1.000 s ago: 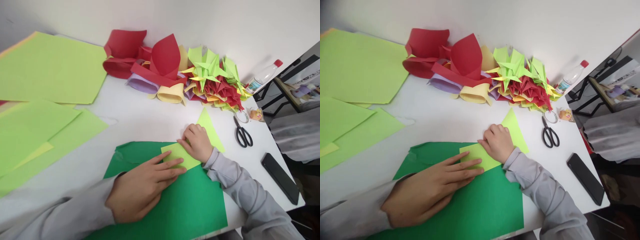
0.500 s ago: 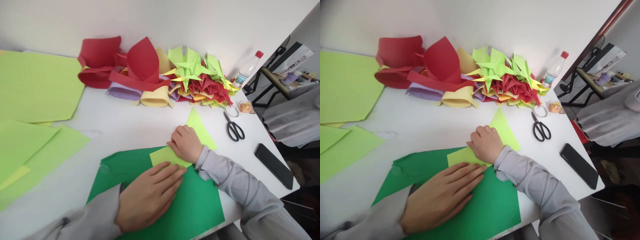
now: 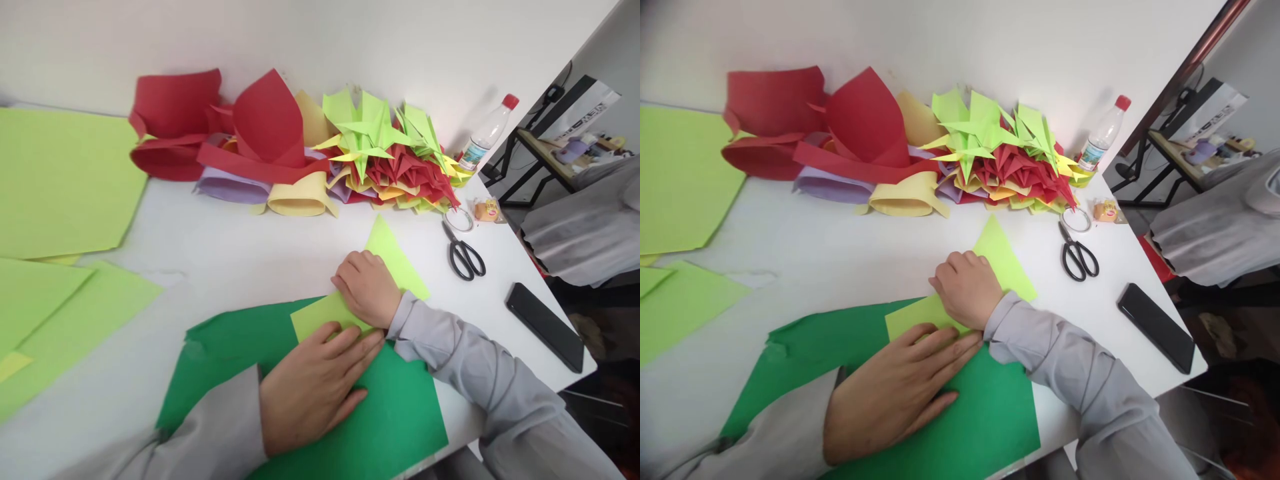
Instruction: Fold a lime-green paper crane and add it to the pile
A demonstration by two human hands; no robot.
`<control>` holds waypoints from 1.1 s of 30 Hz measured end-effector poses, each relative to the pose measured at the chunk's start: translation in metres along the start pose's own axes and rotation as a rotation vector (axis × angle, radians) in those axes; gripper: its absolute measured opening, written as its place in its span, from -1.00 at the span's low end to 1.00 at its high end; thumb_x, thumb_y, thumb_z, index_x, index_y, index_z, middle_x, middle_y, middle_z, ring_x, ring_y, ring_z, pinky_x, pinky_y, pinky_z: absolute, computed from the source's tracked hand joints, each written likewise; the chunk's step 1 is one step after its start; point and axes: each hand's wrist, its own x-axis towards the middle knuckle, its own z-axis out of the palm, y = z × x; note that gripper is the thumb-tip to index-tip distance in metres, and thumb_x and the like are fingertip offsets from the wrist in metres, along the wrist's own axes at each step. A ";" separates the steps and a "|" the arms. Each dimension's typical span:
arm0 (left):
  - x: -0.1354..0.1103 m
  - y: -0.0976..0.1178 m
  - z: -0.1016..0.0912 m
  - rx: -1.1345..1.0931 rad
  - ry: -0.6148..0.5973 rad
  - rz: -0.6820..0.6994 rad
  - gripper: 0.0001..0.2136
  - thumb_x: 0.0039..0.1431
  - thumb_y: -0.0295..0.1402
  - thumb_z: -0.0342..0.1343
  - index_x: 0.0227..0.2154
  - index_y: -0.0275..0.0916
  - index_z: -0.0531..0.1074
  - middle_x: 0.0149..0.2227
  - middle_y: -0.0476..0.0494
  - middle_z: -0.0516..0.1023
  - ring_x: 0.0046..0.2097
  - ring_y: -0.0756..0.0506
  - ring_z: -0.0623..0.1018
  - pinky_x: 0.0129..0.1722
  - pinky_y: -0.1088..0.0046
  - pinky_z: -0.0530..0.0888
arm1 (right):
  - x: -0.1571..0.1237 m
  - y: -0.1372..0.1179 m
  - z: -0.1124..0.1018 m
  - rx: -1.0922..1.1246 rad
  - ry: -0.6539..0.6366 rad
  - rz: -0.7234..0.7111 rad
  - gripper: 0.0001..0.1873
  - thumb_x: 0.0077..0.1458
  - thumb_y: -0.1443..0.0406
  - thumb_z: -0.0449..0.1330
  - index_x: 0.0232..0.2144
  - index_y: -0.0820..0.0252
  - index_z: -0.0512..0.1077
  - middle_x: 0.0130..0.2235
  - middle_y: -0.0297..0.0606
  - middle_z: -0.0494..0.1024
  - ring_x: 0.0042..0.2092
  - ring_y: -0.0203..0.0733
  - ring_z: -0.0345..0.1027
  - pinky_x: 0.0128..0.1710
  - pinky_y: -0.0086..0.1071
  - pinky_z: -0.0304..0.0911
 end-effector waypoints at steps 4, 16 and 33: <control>0.000 0.000 0.001 -0.007 0.019 -0.015 -0.56 0.25 -0.12 -0.08 0.06 -0.28 0.37 0.04 -0.16 0.50 -0.10 -0.16 0.42 -0.11 0.25 0.26 | -0.001 -0.001 0.001 -0.024 -0.002 -0.021 -0.69 0.30 0.23 -0.06 -0.30 0.26 0.43 -0.22 -0.12 0.43 -0.20 -0.06 0.17 -0.23 -0.22 0.06; -0.021 -0.001 -0.008 -0.019 0.204 0.038 -0.77 0.16 -0.39 0.01 -0.21 -0.31 0.51 -0.15 -0.21 0.60 -0.23 -0.12 0.45 -0.06 0.23 0.36 | -0.002 0.001 0.001 -0.008 -0.009 -0.043 -0.68 0.30 0.25 -0.08 -0.30 0.26 0.42 -0.23 -0.11 0.42 -0.22 -0.08 0.15 -0.21 -0.22 0.07; -0.024 -0.025 -0.006 -0.064 0.386 -0.020 -0.82 0.13 -0.39 0.11 -0.56 -0.20 0.31 -0.57 -0.01 0.38 -0.46 -0.06 0.37 -0.40 0.32 0.35 | -0.001 0.010 0.003 0.129 0.043 -0.014 -0.68 0.30 0.27 -0.12 -0.34 0.23 0.38 -0.29 -0.14 0.40 -0.23 -0.13 0.17 -0.16 -0.25 0.12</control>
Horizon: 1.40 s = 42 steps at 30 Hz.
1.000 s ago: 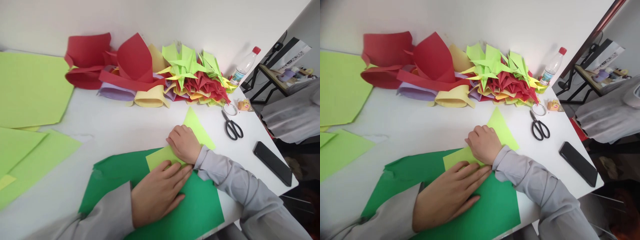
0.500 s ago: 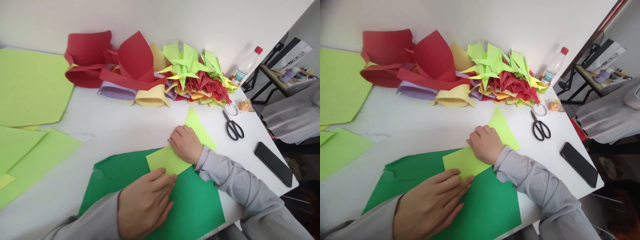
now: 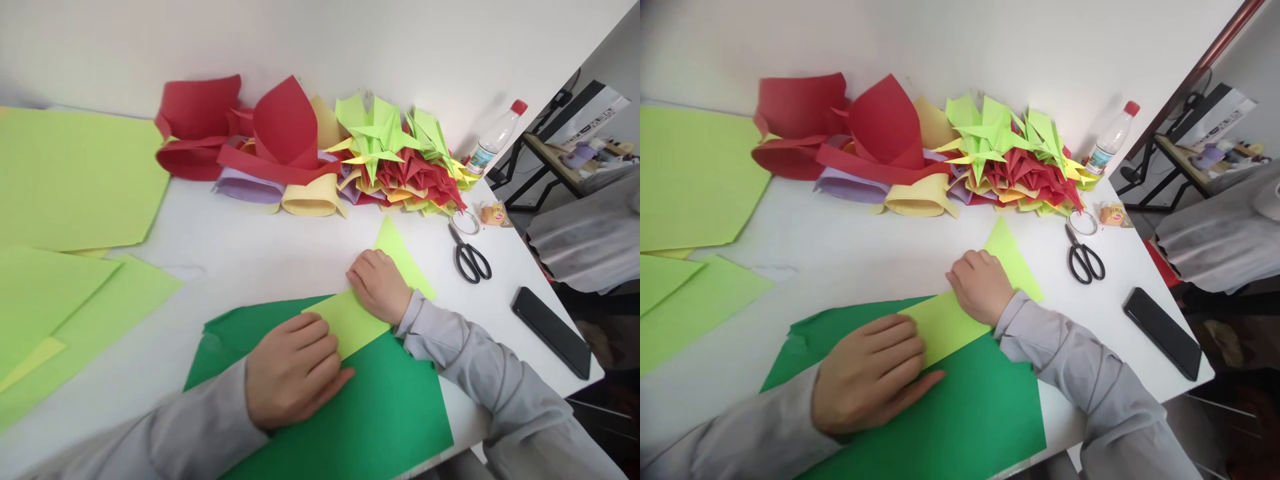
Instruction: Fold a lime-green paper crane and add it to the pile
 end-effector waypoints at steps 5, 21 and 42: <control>0.006 -0.001 0.007 -0.054 -0.067 -0.072 -0.90 0.17 -0.40 0.04 -0.31 -0.27 0.42 -0.31 -0.20 0.55 -0.24 -0.15 0.48 -0.20 0.23 0.46 | 0.000 0.008 0.001 0.280 0.127 0.064 -0.67 0.30 0.25 -0.15 -0.43 0.17 0.30 -0.38 -0.23 0.38 -0.28 -0.20 0.23 -0.18 -0.31 0.19; 0.000 -0.006 0.012 0.212 0.159 0.014 -0.86 0.17 -0.51 0.01 -0.27 -0.32 0.45 -0.29 -0.16 0.62 -0.23 -0.11 0.57 -0.11 0.26 0.49 | -0.051 -0.005 -0.021 -0.187 0.275 -0.582 -0.77 0.20 0.44 0.02 -0.45 0.24 0.41 -0.46 -0.26 0.41 -0.39 -0.25 0.18 -0.38 -0.30 0.02; -0.011 -0.017 0.014 0.195 0.231 -0.022 -0.74 0.19 -0.59 -0.11 -0.15 -0.31 0.41 -0.27 -0.20 0.61 -0.22 -0.11 0.58 -0.17 0.30 0.52 | -0.047 0.009 -0.032 -0.303 0.417 -0.624 -0.91 0.11 0.42 0.18 -0.45 0.29 0.45 -0.42 -0.27 0.52 -0.38 -0.27 0.29 -0.40 -0.32 0.13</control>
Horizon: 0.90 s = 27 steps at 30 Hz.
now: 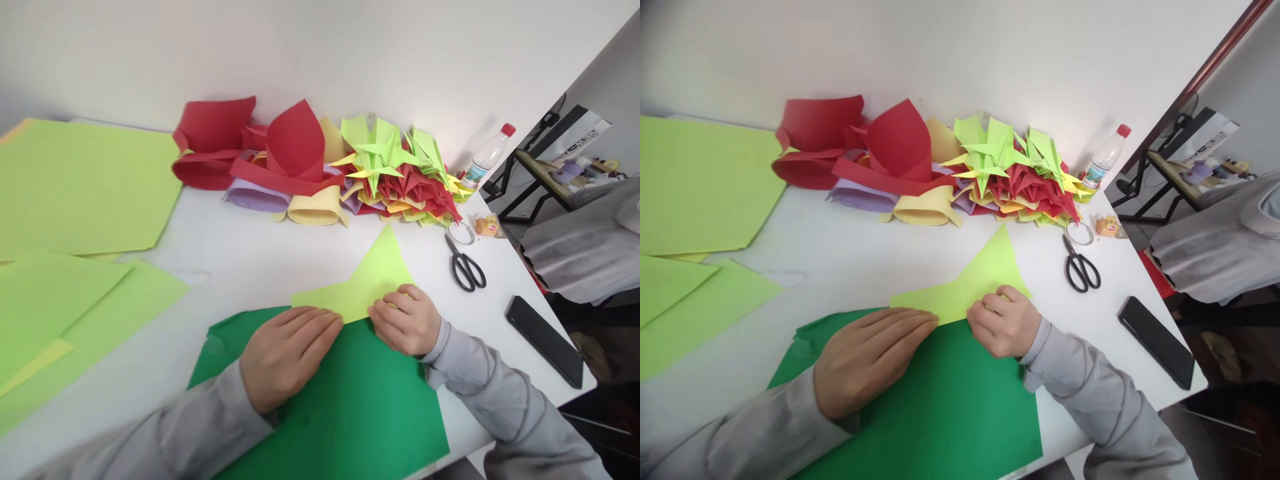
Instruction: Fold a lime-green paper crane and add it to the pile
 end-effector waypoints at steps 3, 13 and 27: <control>0.002 -0.005 -0.005 0.021 0.015 -0.008 -0.74 0.16 -0.60 -0.08 -0.15 -0.30 0.41 -0.29 -0.19 0.62 -0.23 -0.10 0.58 -0.18 0.31 0.54 | -0.007 0.008 0.000 -0.010 -0.010 -0.001 -0.93 0.11 0.41 0.18 -0.42 0.28 0.45 -0.41 -0.26 0.53 -0.37 -0.26 0.31 -0.39 -0.32 0.14; 0.007 -0.017 -0.012 0.101 0.042 -0.050 -0.80 0.12 -0.60 0.01 -0.21 -0.30 0.41 -0.34 -0.19 0.62 -0.32 -0.11 0.60 -0.27 0.31 0.58 | -0.022 0.029 0.002 -0.050 0.049 0.208 -0.94 0.05 0.41 0.19 -0.35 0.24 0.44 -0.39 -0.25 0.58 -0.36 -0.22 0.34 -0.39 -0.29 0.16; 0.011 -0.019 -0.014 0.250 0.016 -0.025 -0.82 0.12 -0.62 0.05 -0.24 -0.31 0.43 -0.32 -0.20 0.63 -0.25 -0.16 0.61 -0.15 0.20 0.55 | -0.028 0.037 0.004 -0.055 0.031 0.288 -0.92 0.05 0.41 0.14 -0.42 0.23 0.45 -0.42 -0.24 0.54 -0.34 -0.20 0.32 -0.39 -0.29 0.13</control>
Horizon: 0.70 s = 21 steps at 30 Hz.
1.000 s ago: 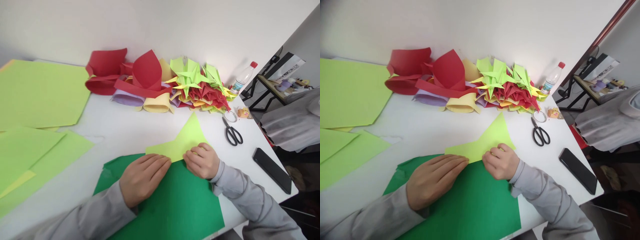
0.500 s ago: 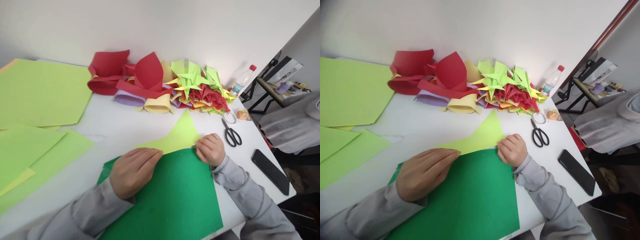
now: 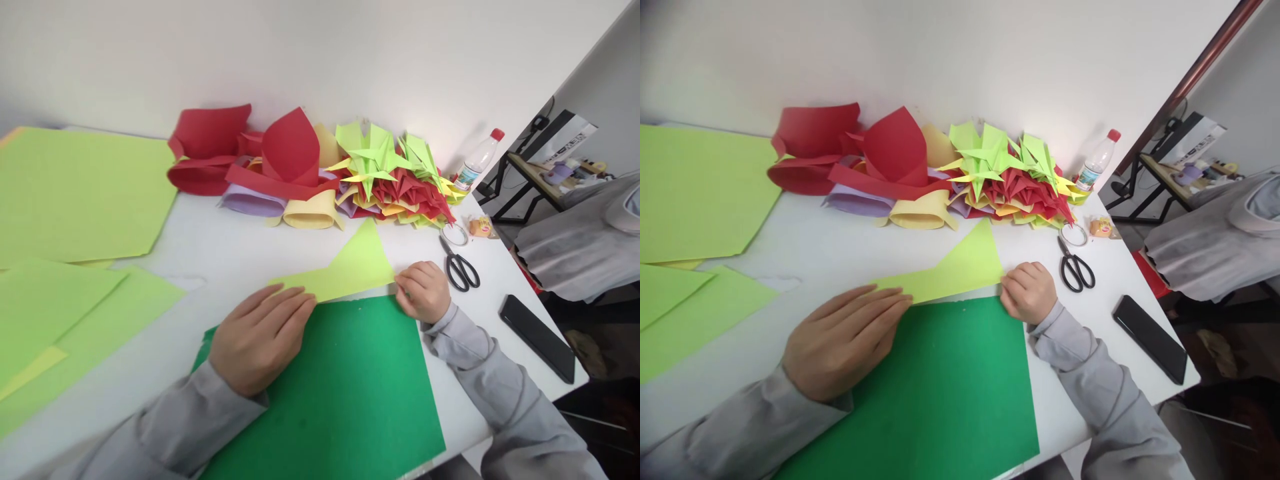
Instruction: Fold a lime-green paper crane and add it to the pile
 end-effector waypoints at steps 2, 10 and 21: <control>0.002 0.003 -0.001 0.090 -0.034 -0.007 -0.81 0.09 -0.61 0.11 -0.22 -0.31 0.45 -0.24 -0.21 0.63 -0.13 -0.24 0.59 -0.05 0.09 0.48 | 0.002 -0.009 -0.001 0.013 -0.014 -0.072 -0.93 0.07 0.40 0.15 -0.41 0.24 0.44 -0.41 -0.23 0.53 -0.33 -0.20 0.31 -0.39 -0.29 0.13; -0.002 0.024 0.007 -0.156 -0.050 0.070 -0.82 0.18 -0.58 -0.02 -0.26 -0.34 0.47 -0.08 -0.31 0.57 0.03 -0.27 0.48 -0.04 0.09 0.46 | 0.015 -0.060 -0.001 0.081 -0.025 -0.290 -0.88 0.11 0.41 0.20 -0.48 0.28 0.41 -0.41 -0.24 0.49 -0.39 -0.28 0.27 -0.45 -0.31 0.05; 0.000 0.030 0.010 -0.250 -0.054 0.115 -0.79 0.16 -0.59 -0.04 -0.27 -0.33 0.48 -0.12 -0.27 0.58 0.00 -0.24 0.49 -0.04 0.11 0.45 | 0.019 -0.066 0.002 0.089 -0.077 -0.288 -0.80 0.16 0.43 0.10 -0.49 0.25 0.42 -0.45 -0.25 0.46 -0.42 -0.28 0.22 -0.46 -0.31 0.07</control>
